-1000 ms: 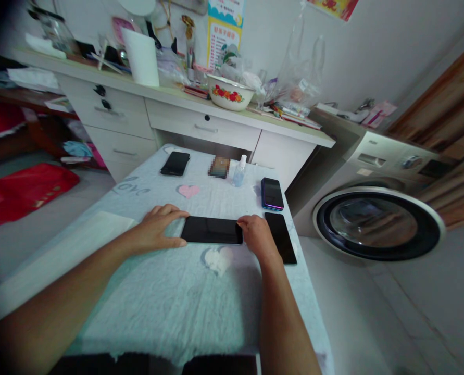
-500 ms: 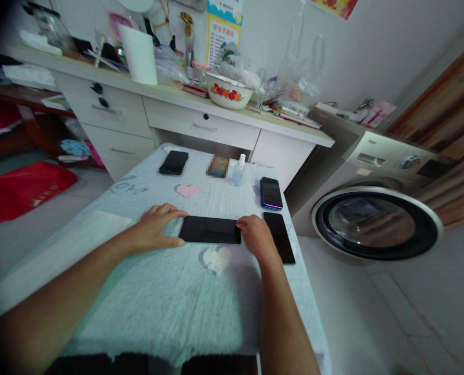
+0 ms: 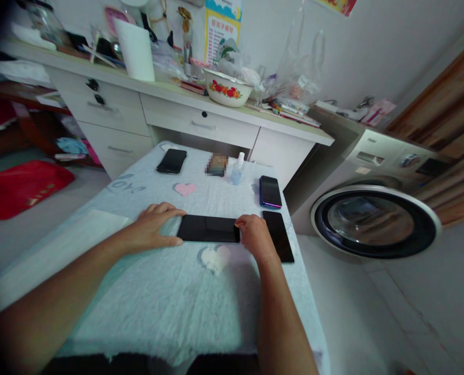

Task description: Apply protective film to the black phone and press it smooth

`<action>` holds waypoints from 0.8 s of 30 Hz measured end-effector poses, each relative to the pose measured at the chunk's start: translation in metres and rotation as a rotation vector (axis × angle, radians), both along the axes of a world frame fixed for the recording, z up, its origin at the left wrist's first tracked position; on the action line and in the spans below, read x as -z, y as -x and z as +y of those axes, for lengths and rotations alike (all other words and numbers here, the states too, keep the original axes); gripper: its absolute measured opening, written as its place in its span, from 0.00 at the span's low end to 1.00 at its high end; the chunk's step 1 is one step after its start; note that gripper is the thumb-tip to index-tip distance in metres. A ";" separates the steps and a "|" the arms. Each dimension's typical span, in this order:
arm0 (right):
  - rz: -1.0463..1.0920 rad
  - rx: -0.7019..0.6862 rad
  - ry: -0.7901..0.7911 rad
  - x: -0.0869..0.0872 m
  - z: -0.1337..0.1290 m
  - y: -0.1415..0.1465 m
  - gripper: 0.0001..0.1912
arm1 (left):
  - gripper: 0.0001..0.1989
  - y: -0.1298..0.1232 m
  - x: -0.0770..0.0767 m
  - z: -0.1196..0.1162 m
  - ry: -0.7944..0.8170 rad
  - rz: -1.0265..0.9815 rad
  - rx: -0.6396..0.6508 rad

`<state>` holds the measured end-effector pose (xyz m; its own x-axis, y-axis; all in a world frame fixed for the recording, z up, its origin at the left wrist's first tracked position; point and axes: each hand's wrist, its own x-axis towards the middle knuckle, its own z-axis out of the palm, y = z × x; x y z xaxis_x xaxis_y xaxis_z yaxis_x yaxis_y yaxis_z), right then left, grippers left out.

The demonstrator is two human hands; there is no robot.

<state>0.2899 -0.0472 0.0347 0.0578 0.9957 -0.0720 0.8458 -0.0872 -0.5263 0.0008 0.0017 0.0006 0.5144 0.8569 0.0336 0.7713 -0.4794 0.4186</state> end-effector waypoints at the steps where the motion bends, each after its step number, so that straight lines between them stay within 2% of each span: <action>1: -0.011 -0.011 -0.017 0.000 0.000 0.000 0.14 | 0.36 0.000 -0.001 0.000 0.003 -0.001 0.001; 5: -0.103 -0.068 -0.107 0.000 0.002 -0.002 0.12 | 0.36 0.000 -0.001 0.000 0.021 -0.004 -0.002; 11: -0.229 -0.073 -0.105 0.000 0.002 -0.005 0.12 | 0.36 0.001 0.003 0.002 0.006 -0.012 0.005; 17: -0.271 -0.046 -0.145 0.006 0.007 -0.007 0.13 | 0.36 0.000 0.000 -0.001 0.011 -0.010 -0.003; 24: -0.283 -0.091 -0.114 0.007 0.008 -0.003 0.12 | 0.36 0.000 -0.001 -0.001 0.014 -0.020 -0.007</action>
<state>0.2933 -0.0396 0.0280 -0.0296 0.9985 0.0462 0.9618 0.0410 -0.2706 0.0010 0.0005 0.0017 0.5077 0.8609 0.0320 0.7659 -0.4680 0.4408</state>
